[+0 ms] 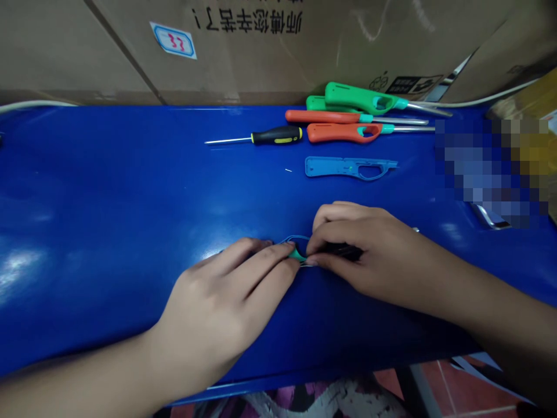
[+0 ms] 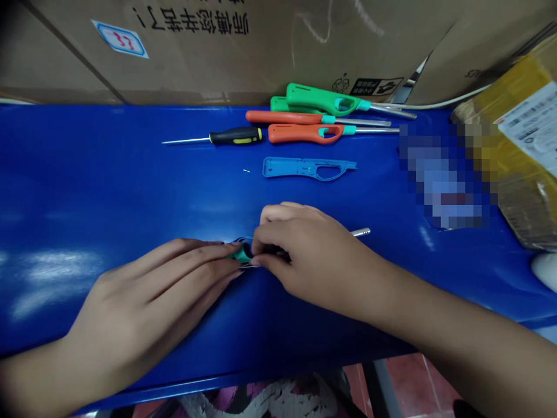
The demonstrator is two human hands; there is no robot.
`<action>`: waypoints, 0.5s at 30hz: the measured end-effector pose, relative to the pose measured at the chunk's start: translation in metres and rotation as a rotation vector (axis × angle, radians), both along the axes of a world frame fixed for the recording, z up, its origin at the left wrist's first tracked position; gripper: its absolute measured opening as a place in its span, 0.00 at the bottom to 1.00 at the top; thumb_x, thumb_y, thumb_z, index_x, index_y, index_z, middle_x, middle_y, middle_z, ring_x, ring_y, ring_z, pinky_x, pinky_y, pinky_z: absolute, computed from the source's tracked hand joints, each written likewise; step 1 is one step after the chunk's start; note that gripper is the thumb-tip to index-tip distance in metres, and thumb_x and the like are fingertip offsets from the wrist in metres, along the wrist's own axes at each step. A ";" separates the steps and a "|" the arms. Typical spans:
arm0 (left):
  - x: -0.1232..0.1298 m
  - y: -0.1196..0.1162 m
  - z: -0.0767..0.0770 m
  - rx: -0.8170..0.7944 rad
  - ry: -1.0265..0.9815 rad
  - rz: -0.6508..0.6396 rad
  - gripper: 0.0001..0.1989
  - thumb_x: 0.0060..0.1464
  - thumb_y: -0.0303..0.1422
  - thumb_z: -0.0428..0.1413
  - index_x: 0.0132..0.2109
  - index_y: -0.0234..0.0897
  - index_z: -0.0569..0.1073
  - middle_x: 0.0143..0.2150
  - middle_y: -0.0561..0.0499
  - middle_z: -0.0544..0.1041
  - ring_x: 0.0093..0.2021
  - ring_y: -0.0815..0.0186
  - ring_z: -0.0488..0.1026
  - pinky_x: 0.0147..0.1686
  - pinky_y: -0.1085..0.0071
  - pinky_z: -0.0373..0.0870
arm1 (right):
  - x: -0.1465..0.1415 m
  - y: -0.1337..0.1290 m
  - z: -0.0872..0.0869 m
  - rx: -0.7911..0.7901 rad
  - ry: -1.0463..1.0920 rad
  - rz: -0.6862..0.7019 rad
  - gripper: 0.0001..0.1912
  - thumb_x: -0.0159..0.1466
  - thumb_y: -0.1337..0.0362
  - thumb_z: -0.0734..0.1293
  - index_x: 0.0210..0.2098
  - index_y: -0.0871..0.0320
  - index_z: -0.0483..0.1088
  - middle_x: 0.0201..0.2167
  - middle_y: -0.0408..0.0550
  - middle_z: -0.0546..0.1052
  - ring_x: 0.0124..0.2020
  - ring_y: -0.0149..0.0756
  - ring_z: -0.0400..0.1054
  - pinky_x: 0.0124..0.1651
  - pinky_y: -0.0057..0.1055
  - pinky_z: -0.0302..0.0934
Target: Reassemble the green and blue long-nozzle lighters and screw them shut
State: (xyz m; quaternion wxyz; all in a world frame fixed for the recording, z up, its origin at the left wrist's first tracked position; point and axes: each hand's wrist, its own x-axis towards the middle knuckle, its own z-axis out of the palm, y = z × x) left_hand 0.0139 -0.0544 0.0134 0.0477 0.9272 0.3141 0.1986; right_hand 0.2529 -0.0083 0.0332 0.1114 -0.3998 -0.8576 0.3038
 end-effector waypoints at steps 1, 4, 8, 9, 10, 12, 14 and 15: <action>-0.001 0.000 0.000 0.000 -0.006 -0.007 0.16 0.64 0.24 0.55 0.57 0.28 0.74 0.55 0.43 0.79 0.50 0.53 0.77 0.47 0.58 0.80 | 0.000 0.001 -0.001 -0.025 0.009 -0.017 0.03 0.66 0.68 0.70 0.35 0.55 0.76 0.35 0.42 0.74 0.39 0.33 0.68 0.42 0.32 0.58; -0.002 0.001 0.001 0.036 0.005 0.009 0.16 0.65 0.25 0.55 0.58 0.26 0.73 0.53 0.45 0.81 0.49 0.53 0.78 0.45 0.58 0.82 | 0.000 0.003 -0.004 -0.069 0.020 -0.070 0.02 0.64 0.67 0.72 0.35 0.55 0.74 0.34 0.40 0.74 0.36 0.31 0.68 0.39 0.30 0.58; -0.003 0.001 0.001 0.094 0.061 -0.011 0.16 0.66 0.24 0.52 0.59 0.27 0.73 0.55 0.43 0.80 0.48 0.52 0.79 0.43 0.57 0.83 | 0.001 0.005 -0.006 -0.065 0.022 -0.104 0.06 0.62 0.64 0.73 0.35 0.55 0.71 0.33 0.39 0.73 0.35 0.30 0.67 0.38 0.29 0.58; -0.004 0.002 0.001 0.101 0.073 -0.021 0.17 0.67 0.24 0.51 0.59 0.28 0.73 0.56 0.43 0.80 0.49 0.52 0.79 0.44 0.57 0.83 | 0.003 0.007 -0.005 -0.066 0.021 -0.102 0.06 0.63 0.62 0.73 0.36 0.55 0.71 0.33 0.39 0.74 0.35 0.30 0.67 0.38 0.29 0.59; -0.004 0.002 0.001 0.108 0.084 -0.027 0.17 0.67 0.25 0.51 0.59 0.28 0.74 0.56 0.44 0.80 0.49 0.52 0.79 0.44 0.56 0.83 | 0.005 0.008 -0.003 -0.065 0.020 -0.099 0.06 0.65 0.61 0.72 0.36 0.55 0.71 0.33 0.39 0.74 0.35 0.30 0.67 0.38 0.29 0.59; -0.004 0.003 0.001 0.115 0.109 -0.025 0.17 0.67 0.26 0.51 0.59 0.29 0.75 0.56 0.45 0.80 0.50 0.52 0.79 0.44 0.57 0.83 | 0.013 0.013 0.002 -0.044 0.011 -0.087 0.06 0.68 0.59 0.68 0.38 0.54 0.72 0.34 0.40 0.75 0.34 0.30 0.67 0.38 0.29 0.60; -0.005 0.004 0.000 0.123 0.131 -0.016 0.17 0.67 0.26 0.51 0.59 0.30 0.75 0.55 0.45 0.80 0.50 0.52 0.79 0.44 0.58 0.83 | 0.023 0.019 0.007 0.020 -0.010 -0.029 0.06 0.68 0.59 0.68 0.38 0.54 0.72 0.37 0.43 0.76 0.38 0.32 0.69 0.42 0.31 0.61; -0.005 0.004 -0.001 0.129 0.140 -0.007 0.17 0.67 0.26 0.51 0.59 0.31 0.75 0.55 0.46 0.80 0.50 0.53 0.79 0.44 0.58 0.83 | 0.028 0.021 0.009 0.015 -0.038 0.027 0.07 0.67 0.57 0.69 0.40 0.54 0.73 0.39 0.43 0.76 0.39 0.34 0.69 0.42 0.31 0.61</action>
